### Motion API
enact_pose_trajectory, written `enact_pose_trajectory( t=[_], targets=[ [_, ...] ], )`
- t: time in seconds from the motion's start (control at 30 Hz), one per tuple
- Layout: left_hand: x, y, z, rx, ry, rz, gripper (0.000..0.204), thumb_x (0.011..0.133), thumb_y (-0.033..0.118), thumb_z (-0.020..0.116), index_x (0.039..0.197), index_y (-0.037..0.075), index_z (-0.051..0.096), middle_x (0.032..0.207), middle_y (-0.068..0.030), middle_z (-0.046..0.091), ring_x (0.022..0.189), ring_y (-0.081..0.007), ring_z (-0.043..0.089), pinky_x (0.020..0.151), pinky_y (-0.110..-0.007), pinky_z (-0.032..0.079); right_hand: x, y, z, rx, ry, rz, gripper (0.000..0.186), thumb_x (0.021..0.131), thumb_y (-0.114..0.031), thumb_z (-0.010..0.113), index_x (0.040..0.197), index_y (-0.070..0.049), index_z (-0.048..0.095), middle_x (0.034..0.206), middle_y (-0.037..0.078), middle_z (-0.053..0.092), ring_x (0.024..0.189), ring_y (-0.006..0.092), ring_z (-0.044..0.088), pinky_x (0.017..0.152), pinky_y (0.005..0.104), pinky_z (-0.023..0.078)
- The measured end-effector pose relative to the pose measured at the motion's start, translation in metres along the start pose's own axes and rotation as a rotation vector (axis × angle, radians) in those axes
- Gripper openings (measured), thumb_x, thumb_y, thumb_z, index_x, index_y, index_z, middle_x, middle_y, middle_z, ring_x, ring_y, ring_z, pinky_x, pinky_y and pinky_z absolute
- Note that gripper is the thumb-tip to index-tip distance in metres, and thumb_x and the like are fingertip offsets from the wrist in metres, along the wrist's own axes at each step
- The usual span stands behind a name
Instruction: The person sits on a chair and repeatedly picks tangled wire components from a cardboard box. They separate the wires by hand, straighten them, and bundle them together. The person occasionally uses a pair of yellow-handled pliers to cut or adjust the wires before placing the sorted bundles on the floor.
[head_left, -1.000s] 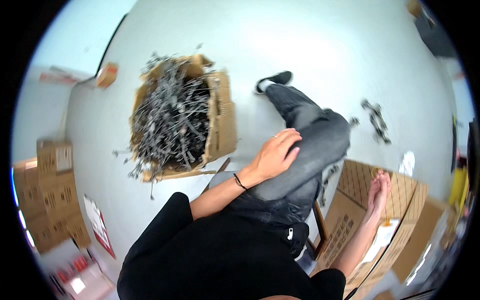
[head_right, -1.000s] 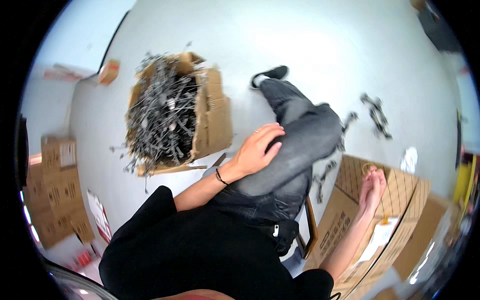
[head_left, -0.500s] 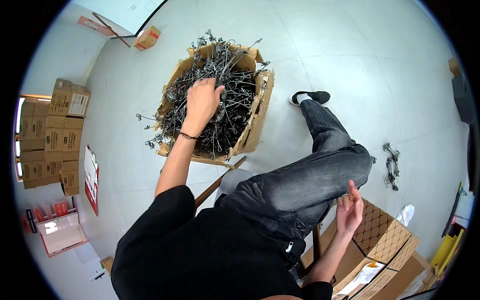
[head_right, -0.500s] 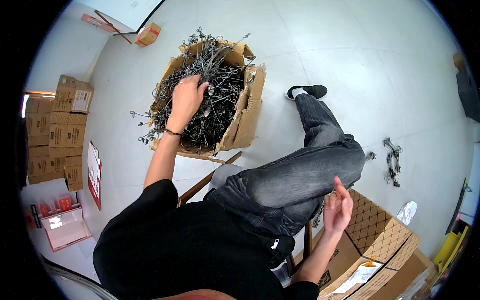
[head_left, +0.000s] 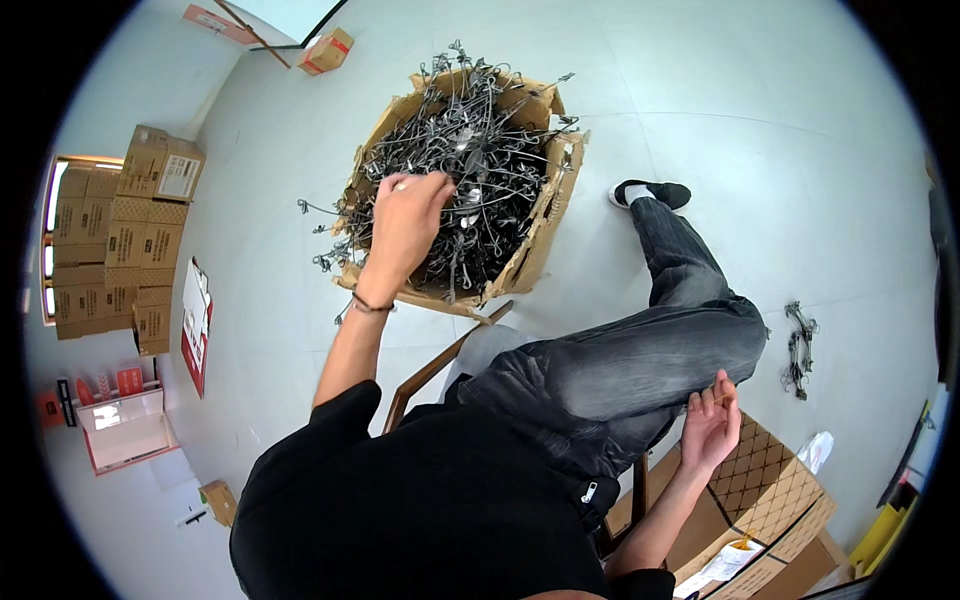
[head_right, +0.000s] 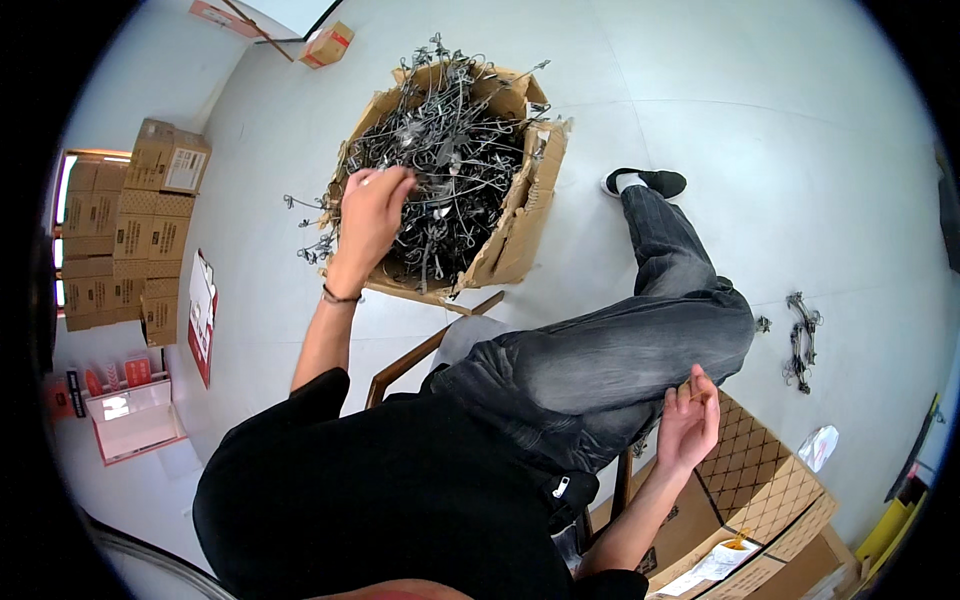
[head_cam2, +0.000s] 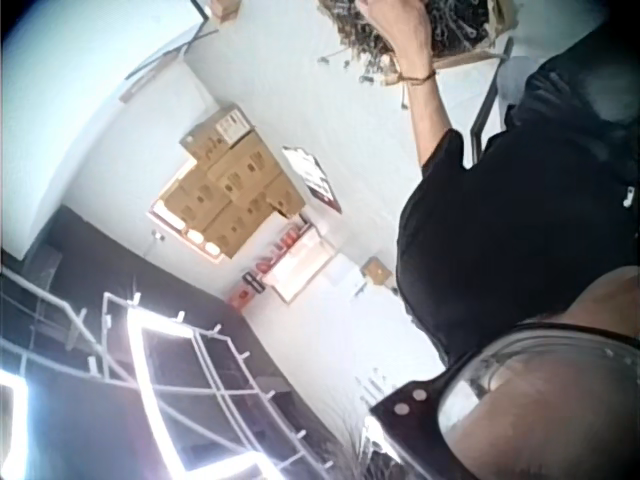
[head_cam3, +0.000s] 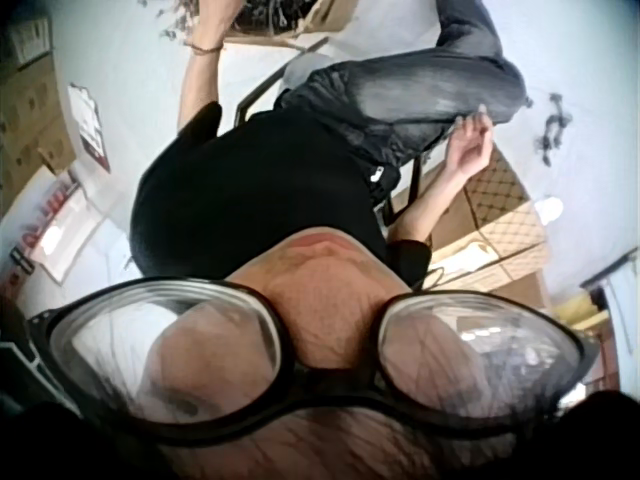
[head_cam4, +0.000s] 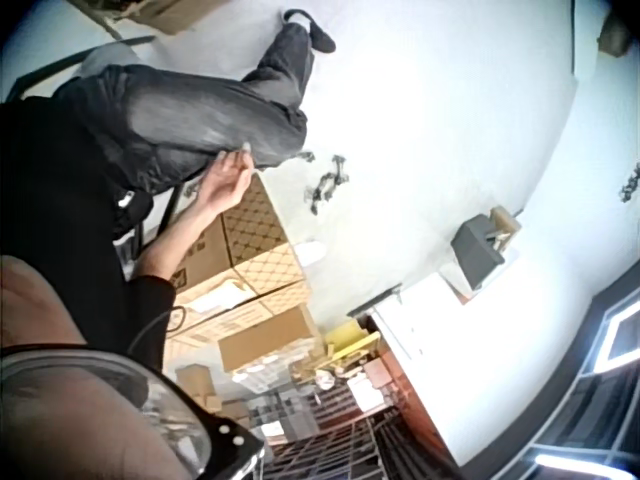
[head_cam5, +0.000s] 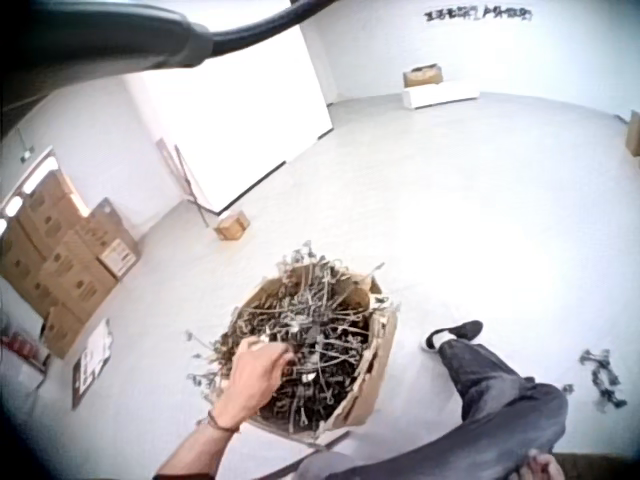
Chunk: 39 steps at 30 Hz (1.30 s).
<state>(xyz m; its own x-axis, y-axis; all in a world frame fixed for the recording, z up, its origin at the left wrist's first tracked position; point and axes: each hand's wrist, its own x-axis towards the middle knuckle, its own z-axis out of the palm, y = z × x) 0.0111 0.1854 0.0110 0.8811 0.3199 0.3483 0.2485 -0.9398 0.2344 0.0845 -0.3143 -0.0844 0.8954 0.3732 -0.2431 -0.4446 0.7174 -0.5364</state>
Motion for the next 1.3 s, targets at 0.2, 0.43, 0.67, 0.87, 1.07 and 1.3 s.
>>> enact_pose_trajectory(
  t=[0.2,0.43,0.67,0.87,1.07,1.3],
  targets=[
    [0.006,-0.048,-0.021,0.201,-0.198,-0.03,0.052,0.088,0.025,0.072,0.137,0.012,0.056,0.131,-0.0178,0.06,0.116,-0.0385,0.059,0.096,-0.045,0.05,-0.006,0.004,0.007,-0.058,-0.015,0.014,0.034,0.101,-0.021,0.052,0.124,0.003,0.062,0.139,0.014,0.057,0.078,0.0125,0.046,0.077,0.029,0.04],
    [-0.055,-0.059,0.011,-0.023,-0.097,-0.263,0.037,0.088,0.012,0.072,0.124,0.006,0.063,0.106,-0.0194,0.069,0.09,-0.0354,0.067,0.08,-0.043,0.052,-0.009,-0.007,0.006,-0.046,-0.04,-0.02,0.035,0.101,-0.02,0.05,0.126,0.002,0.061,0.141,0.013,0.056,0.081,0.0121,0.047,0.078,0.0285,0.041],
    [-0.015,-0.03,-0.049,-0.165,0.272,-0.301,0.005,0.092,0.005,0.066,0.096,0.002,0.066,0.079,-0.0091,0.071,0.065,-0.0144,0.066,0.061,-0.029,0.05,-0.014,0.012,0.015,-0.04,0.009,0.022,0.037,0.1,-0.021,0.051,0.126,0.004,0.06,0.14,0.016,0.056,0.081,0.0135,0.049,0.08,0.0306,0.041],
    [0.008,-0.014,-0.104,-0.284,-0.23,-0.496,0.014,0.095,0.01,0.066,0.088,-0.002,0.068,0.071,-0.0042,0.067,0.065,-0.0083,0.062,0.057,-0.024,0.046,-0.013,0.011,0.012,-0.045,0.021,0.023,0.038,0.1,-0.022,0.051,0.127,0.005,0.059,0.142,0.017,0.054,0.082,0.0138,0.048,0.08,0.0298,0.041],
    [-0.008,0.005,-0.104,-0.517,-0.107,-0.584,0.015,0.096,0.011,0.064,0.087,0.0,0.067,0.068,-0.0032,0.065,0.06,-0.0079,0.062,0.055,-0.023,0.048,-0.012,0.015,0.015,-0.139,-0.035,0.046,0.043,0.102,-0.022,0.049,0.133,0.007,0.057,0.144,0.018,0.053,0.084,0.0126,0.048,0.081,0.0284,0.041],
    [-0.033,0.119,0.003,-1.265,-0.276,-0.566,0.013,0.098,0.009,0.065,0.091,-0.002,0.063,0.071,-0.0085,0.069,0.061,-0.0132,0.068,0.057,-0.024,0.054,-0.006,0.034,0.07,-0.592,-0.12,0.087,0.058,0.1,-0.039,0.057,0.131,0.01,0.058,0.14,0.025,0.056,0.093,0.018,0.067,0.083,0.0287,0.049]
  ],
)
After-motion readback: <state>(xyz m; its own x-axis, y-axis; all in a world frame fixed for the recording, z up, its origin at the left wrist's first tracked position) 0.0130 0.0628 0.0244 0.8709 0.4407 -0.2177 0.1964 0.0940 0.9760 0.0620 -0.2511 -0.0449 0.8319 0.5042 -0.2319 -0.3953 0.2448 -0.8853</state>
